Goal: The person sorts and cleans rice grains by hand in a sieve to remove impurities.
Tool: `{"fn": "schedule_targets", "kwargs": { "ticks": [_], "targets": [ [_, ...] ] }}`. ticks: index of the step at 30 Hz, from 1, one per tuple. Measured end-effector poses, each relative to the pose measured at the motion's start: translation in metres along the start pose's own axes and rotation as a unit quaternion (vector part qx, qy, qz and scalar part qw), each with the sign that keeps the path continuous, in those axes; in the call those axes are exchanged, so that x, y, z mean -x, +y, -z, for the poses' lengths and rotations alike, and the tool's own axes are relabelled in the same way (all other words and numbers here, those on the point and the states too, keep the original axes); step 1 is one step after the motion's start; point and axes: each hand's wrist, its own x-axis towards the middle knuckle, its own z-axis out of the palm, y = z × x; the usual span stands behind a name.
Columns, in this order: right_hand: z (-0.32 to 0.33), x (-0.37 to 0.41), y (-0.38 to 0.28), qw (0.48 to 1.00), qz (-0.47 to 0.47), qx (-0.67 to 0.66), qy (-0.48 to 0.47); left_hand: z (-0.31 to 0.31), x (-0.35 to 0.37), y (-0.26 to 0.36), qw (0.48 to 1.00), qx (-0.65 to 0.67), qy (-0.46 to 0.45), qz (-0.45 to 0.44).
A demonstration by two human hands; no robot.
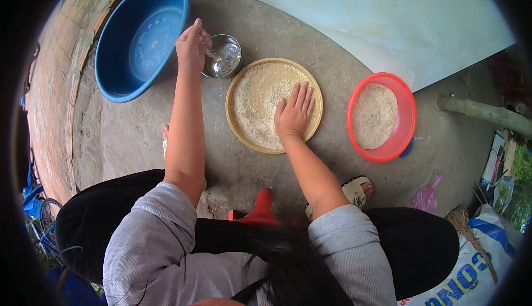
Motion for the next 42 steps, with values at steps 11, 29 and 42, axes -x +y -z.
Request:
{"fn": "schedule_targets", "kwargs": {
  "ticks": [11,29,42],
  "targets": [
    [0.000,0.000,0.000,1.000,-0.001,0.005,-0.002,-0.010,0.014,0.023,0.932,-0.307,-0.171,0.086],
    [-0.002,0.002,0.000,1.000,0.002,0.010,0.009,-0.058,0.062,-0.029,0.696,-0.597,-0.399,-0.037],
    [0.003,0.007,0.009,0.999,0.022,-0.033,0.009,0.008,0.097,-0.062,0.652,-0.647,-0.392,0.058]
  ]
}}
